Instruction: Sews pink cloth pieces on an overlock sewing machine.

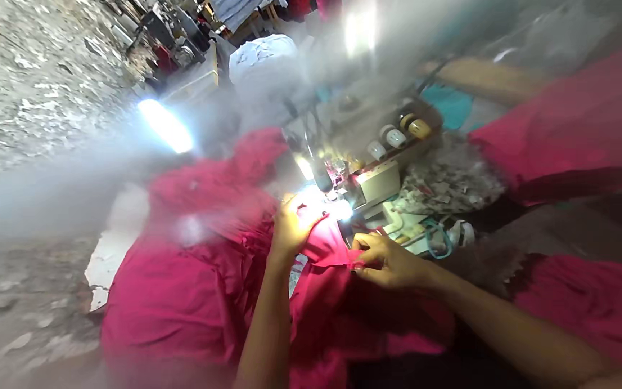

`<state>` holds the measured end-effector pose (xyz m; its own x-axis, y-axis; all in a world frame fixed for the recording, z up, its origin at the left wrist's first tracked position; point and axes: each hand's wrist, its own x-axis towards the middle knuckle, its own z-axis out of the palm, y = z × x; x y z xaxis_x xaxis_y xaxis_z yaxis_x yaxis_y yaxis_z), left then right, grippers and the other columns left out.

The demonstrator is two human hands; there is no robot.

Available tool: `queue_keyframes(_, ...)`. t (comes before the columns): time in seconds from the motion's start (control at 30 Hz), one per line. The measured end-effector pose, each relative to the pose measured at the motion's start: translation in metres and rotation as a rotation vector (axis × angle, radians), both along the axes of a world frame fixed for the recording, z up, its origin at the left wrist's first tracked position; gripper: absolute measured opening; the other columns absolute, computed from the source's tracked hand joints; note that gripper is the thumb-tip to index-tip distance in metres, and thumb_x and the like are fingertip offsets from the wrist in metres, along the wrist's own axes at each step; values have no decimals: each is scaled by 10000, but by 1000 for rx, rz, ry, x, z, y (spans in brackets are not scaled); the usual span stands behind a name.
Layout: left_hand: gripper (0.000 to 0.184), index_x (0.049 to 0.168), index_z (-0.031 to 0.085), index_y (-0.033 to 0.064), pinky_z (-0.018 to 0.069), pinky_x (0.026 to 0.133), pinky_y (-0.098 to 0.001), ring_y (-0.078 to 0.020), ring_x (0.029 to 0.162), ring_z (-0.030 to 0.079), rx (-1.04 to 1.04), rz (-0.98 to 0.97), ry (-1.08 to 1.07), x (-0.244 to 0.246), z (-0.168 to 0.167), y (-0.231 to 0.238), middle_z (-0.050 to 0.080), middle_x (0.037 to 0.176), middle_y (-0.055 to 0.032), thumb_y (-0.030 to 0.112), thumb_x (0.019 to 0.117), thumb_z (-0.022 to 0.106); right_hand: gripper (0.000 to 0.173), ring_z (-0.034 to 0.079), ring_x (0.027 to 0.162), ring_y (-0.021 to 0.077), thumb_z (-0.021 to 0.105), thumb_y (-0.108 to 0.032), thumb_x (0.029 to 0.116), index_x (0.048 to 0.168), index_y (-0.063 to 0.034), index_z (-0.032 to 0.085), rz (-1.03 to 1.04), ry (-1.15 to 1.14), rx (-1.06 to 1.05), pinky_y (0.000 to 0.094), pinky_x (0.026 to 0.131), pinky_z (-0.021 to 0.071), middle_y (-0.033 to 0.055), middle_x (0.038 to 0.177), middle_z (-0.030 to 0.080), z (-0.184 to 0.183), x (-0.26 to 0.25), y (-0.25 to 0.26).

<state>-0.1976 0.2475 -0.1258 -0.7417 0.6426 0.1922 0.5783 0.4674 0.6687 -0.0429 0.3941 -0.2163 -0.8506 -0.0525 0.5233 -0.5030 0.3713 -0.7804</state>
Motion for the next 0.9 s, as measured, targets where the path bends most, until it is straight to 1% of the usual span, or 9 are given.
queue_keyframes(0.07, 177, 961, 709, -29, 517, 821, -343, -140, 890, 644, 121, -9, 33, 4, -6, -2, 697, 927, -97, 39, 814, 779, 238, 574, 799, 172, 627, -182, 867, 777, -5, 759, -17, 15, -3, 330, 740, 436, 118, 813, 636, 2, 2, 0)
queue_keyframes(0.13, 178, 940, 667, -11, 513, 727, -205, -16, 765, 613, 215, -6, 24, 8, -12, -4, 660, 816, -17, 24, 807, 779, 238, 539, 786, 70, 645, -176, 863, 771, 12, 757, -2, 40, -54, 183, 695, 423, 100, 797, 617, 2, 1, 1)
queue_keyframes(0.2, 259, 981, 632, -11, 516, 705, -186, 11, 723, 609, 297, 11, 8, 12, -16, -5, 658, 777, 9, 10, 779, 793, 247, 524, 793, -3, 661, -183, 871, 763, 21, 750, 20, 56, -108, 100, 687, 400, 89, 800, 611, 1, 0, 1)
queue_keyframes(0.3, 319, 1047, 586, -4, 524, 690, -179, 24, 698, 604, 377, 5, -18, 16, -19, -7, 649, 760, 45, -34, 784, 763, 229, 560, 815, 39, 655, -177, 869, 778, 2, 764, -24, 81, -58, 130, 718, 426, 106, 813, 638, 5, 3, 0)
queue_keyframes(0.4, 288, 1067, 550, 7, 520, 680, -172, 37, 698, 607, 394, -9, -50, 19, -15, -13, 650, 765, 63, -47, 837, 716, 218, 600, 860, 79, 659, -171, 885, 803, -6, 775, -55, 60, -5, 155, 757, 460, 126, 870, 677, 11, 9, 1)
queue_keyframes(0.53, 179, 1059, 511, -5, 536, 752, -183, 42, 799, 621, 413, -71, 46, 21, -12, -25, 644, 870, 39, -58, 914, 601, 219, 620, 895, 82, 633, -142, 899, 812, 6, 769, -72, 59, 8, 152, 795, 475, 133, 905, 691, 14, 11, 2)
queue_keyframes(0.67, 95, 1028, 497, 14, 543, 833, -193, 13, 911, 647, 446, -128, 358, 25, -3, -29, 642, 924, -11, -33, 966, 551, 233, 630, 890, 47, 614, -122, 911, 794, 27, 749, -139, 116, -39, 128, 801, 478, 134, 906, 705, 11, 6, -1)
queue_keyframes(0.77, 101, 1042, 506, -49, 540, 801, -211, -66, 846, 668, 412, -88, 540, 18, -8, -18, 668, 885, -110, -55, 956, 559, 223, 653, 835, 34, 620, -92, 897, 743, 43, 709, -216, 138, -74, 124, 759, 496, 141, 881, 724, 9, 0, -4)
queue_keyframes(0.9, 109, 1037, 570, -78, 545, 753, -261, -141, 811, 649, 309, -12, 485, 7, -21, 1, 658, 899, -151, -67, 930, 585, 209, 642, 733, 37, 634, -79, 861, 687, 31, 672, -323, 137, -71, 133, 682, 487, 128, 794, 716, -1, -8, -6)
